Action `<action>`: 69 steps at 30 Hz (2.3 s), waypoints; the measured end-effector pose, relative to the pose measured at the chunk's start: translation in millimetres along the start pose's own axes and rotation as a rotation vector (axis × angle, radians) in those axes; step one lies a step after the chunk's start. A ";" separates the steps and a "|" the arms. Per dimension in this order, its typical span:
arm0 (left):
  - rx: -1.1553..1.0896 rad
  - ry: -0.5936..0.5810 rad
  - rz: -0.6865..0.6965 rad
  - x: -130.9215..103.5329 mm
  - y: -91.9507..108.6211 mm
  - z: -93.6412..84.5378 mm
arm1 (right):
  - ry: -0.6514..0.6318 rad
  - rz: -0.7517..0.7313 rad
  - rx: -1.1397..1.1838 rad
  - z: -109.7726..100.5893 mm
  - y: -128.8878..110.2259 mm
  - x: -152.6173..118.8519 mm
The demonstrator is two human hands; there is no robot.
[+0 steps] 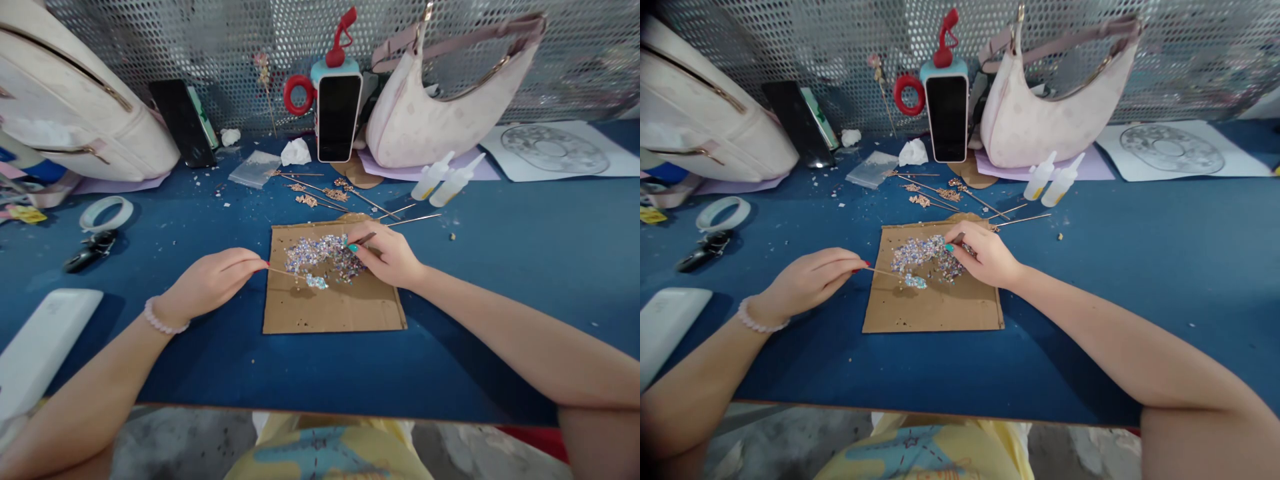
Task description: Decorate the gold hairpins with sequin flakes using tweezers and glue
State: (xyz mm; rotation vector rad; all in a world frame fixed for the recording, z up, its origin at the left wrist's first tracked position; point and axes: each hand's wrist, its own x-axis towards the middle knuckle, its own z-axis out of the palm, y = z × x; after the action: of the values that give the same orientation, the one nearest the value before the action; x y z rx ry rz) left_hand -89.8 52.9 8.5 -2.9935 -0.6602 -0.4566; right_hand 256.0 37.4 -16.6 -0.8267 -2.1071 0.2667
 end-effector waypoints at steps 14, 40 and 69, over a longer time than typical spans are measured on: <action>0.005 -0.004 0.000 0.2 0.7 -0.7 | 0.013 -0.007 0.007 0.9 0.7 -0.2; 0.043 -0.007 0.039 1.3 2.0 -2.3 | 0.050 0.074 -0.032 0.1 0.9 2.7; 0.035 -0.026 0.035 2.5 3.8 -4.3 | 0.023 0.083 -0.003 0.2 -0.2 3.4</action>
State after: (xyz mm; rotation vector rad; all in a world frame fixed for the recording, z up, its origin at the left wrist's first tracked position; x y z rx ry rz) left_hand -87.2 50.1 13.4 -2.9779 -0.6102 -0.3999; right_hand 254.3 39.5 -14.5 -0.9156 -2.0552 0.2966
